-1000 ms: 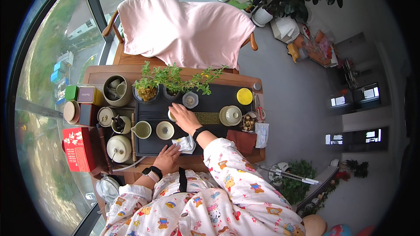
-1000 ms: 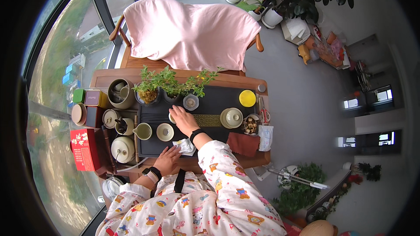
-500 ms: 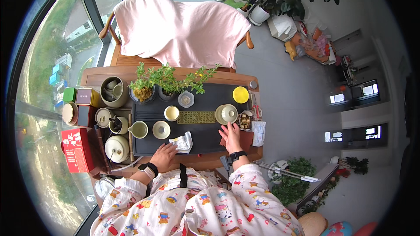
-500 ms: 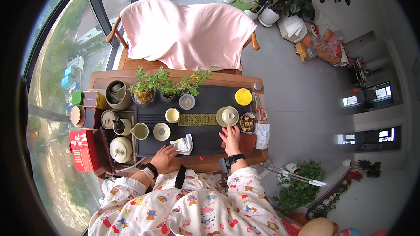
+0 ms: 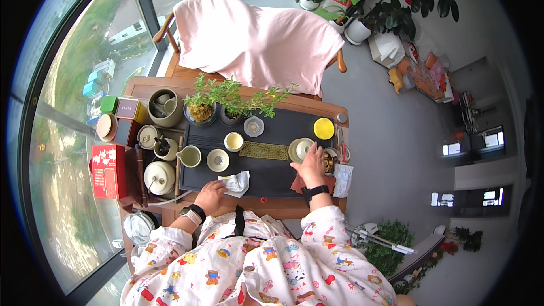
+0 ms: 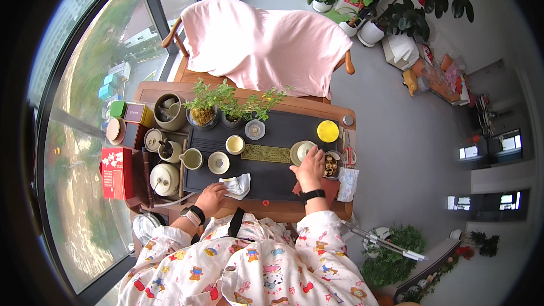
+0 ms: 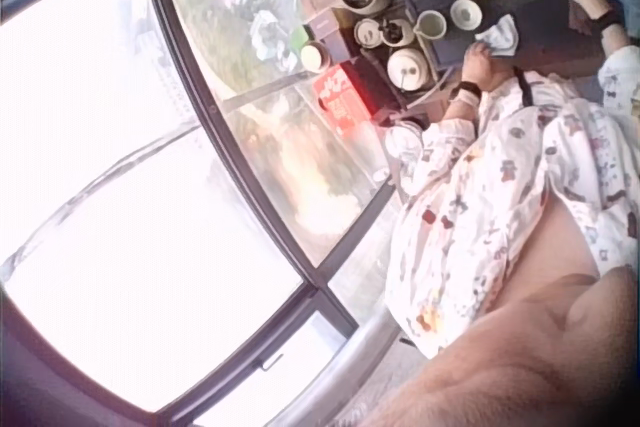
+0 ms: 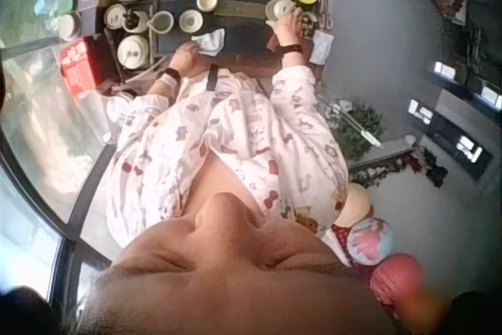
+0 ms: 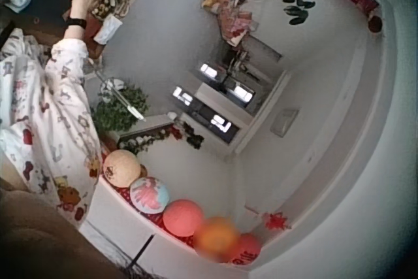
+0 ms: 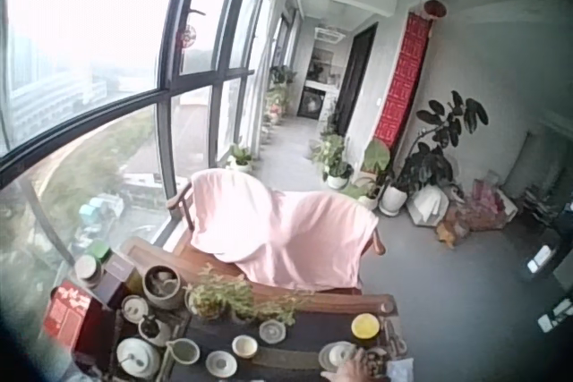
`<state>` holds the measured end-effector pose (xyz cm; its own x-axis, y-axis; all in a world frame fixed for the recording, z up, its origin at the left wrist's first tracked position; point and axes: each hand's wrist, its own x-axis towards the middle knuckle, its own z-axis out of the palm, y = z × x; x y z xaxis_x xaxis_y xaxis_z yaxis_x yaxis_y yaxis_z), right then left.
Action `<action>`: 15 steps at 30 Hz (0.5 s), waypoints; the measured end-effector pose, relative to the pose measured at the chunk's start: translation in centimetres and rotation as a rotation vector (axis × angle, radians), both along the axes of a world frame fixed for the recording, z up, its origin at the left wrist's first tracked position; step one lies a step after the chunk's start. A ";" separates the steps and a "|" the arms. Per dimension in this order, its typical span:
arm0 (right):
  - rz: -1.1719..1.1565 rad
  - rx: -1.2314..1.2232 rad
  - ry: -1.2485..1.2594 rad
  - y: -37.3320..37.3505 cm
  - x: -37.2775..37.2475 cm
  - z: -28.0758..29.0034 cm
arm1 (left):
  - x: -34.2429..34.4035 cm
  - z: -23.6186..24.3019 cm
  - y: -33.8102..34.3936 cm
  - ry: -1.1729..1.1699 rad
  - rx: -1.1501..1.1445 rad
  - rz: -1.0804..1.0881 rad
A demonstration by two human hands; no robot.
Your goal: The person sweeps the floor with a broom and dustpan, then wipes a tea table with a cloth. The person moves around the living area, sweeping near furniture and a dining table, then cleans the tea table surface and items.
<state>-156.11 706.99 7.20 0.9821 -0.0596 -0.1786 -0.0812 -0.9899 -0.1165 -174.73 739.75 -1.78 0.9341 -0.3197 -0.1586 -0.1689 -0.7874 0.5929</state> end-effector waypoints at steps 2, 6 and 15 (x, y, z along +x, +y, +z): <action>0.143 -0.064 -0.060 -0.3 1.8 0.6 | -0.5 -0.1 0.5 -0.015 -0.002 0.050; 0.219 -0.115 0.199 -1.2 4.5 -0.1 | -1.3 0.7 1.7 -0.066 0.006 0.175; 0.364 -0.043 0.073 -2.4 4.3 -2.5 | -3.7 3.4 4.3 -0.051 -0.054 0.501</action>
